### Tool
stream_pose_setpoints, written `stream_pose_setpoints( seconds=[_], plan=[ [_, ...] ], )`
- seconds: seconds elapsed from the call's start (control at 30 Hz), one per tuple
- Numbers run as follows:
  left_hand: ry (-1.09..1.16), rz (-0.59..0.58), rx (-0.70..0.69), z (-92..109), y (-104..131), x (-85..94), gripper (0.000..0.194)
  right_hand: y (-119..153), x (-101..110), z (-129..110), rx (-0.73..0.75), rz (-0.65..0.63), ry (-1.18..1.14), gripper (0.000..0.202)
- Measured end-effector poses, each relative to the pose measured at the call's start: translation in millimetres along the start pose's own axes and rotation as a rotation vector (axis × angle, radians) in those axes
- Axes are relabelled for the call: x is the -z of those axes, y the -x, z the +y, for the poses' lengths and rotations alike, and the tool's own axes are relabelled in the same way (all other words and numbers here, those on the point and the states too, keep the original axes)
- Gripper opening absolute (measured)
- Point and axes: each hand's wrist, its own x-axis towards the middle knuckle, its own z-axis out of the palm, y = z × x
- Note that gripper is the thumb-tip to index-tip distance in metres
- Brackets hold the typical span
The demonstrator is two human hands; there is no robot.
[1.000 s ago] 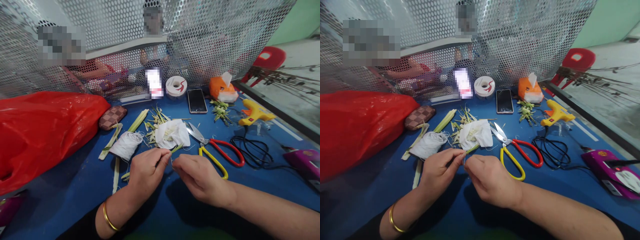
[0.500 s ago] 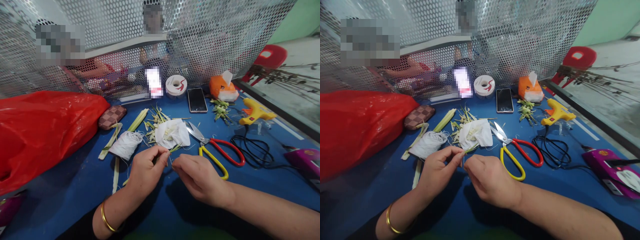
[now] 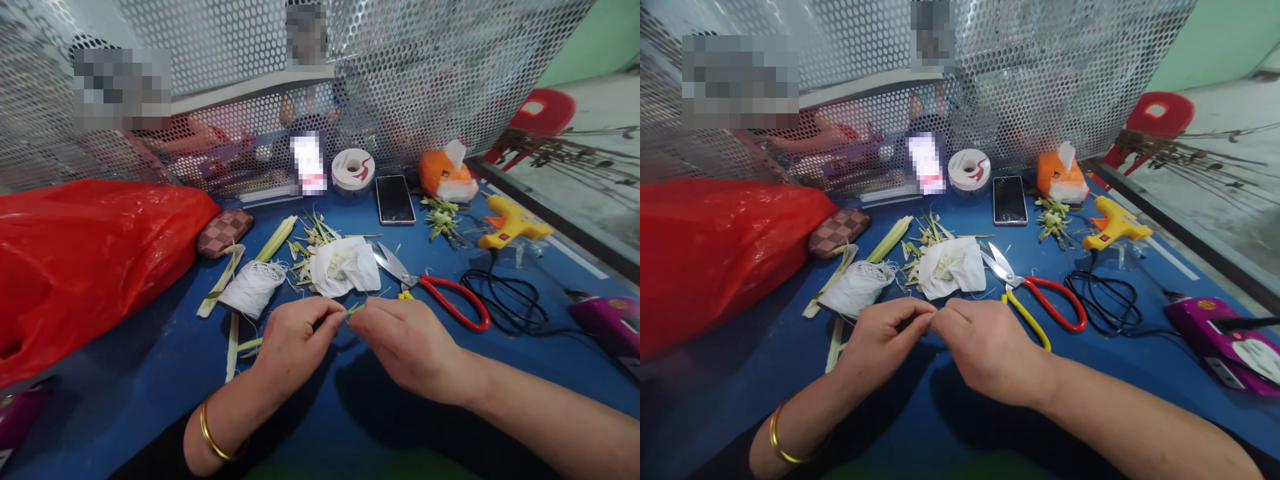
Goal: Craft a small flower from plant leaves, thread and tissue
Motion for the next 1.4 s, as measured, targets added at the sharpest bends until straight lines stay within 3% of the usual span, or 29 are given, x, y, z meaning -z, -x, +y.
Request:
stream_pose_setpoints(
  seconds=[0.1, 0.2, 0.37, 0.53, 0.67, 0.77, 0.87, 0.97, 1.13, 1.4],
  plan=[
    [0.034, -0.112, -0.009, 3, 0, 2.9, 0.017, -2, 11, 5, -0.033, -0.045, -0.027, 0.020],
    [0.112, -0.210, -0.012, 7, 1, 5.0, 0.019, -5, 17, 12, -0.141, -0.105, -0.198, 0.016],
    [0.295, -0.300, 0.042, 13, -2, 7.4, 0.020, -12, 10, 21, -0.541, -0.196, -0.620, 0.019],
    [0.378, -0.282, 0.129, 14, -3, 8.9, 0.012, -12, -6, 18, -0.915, -0.237, -1.081, 0.028],
    [0.250, -0.135, 0.100, 11, 0, 8.6, 0.009, -9, -12, 10, -1.038, -0.170, -1.215, 0.032],
    [0.148, -0.028, 0.073, 8, 1, 7.2, 0.011, -8, -15, 5, -1.028, -0.146, -1.223, 0.026],
    [0.113, 0.020, 0.053, 6, 1, 6.3, 0.011, -6, -18, 2, -0.916, -0.120, -1.120, 0.020],
    [0.098, 0.029, 0.035, 5, -1, 7.1, 0.013, -3, -23, 0, -0.807, -0.050, -0.981, 0.019],
    [0.074, 0.030, 0.049, 0, -1, 6.2, 0.014, 4, -29, -4, -0.745, 0.014, -0.789, 0.020],
    [-0.041, 0.030, 0.004, -2, 2, -2.0, 0.017, 11, -27, -9, -0.267, 0.002, -0.367, 0.022]
  ],
)
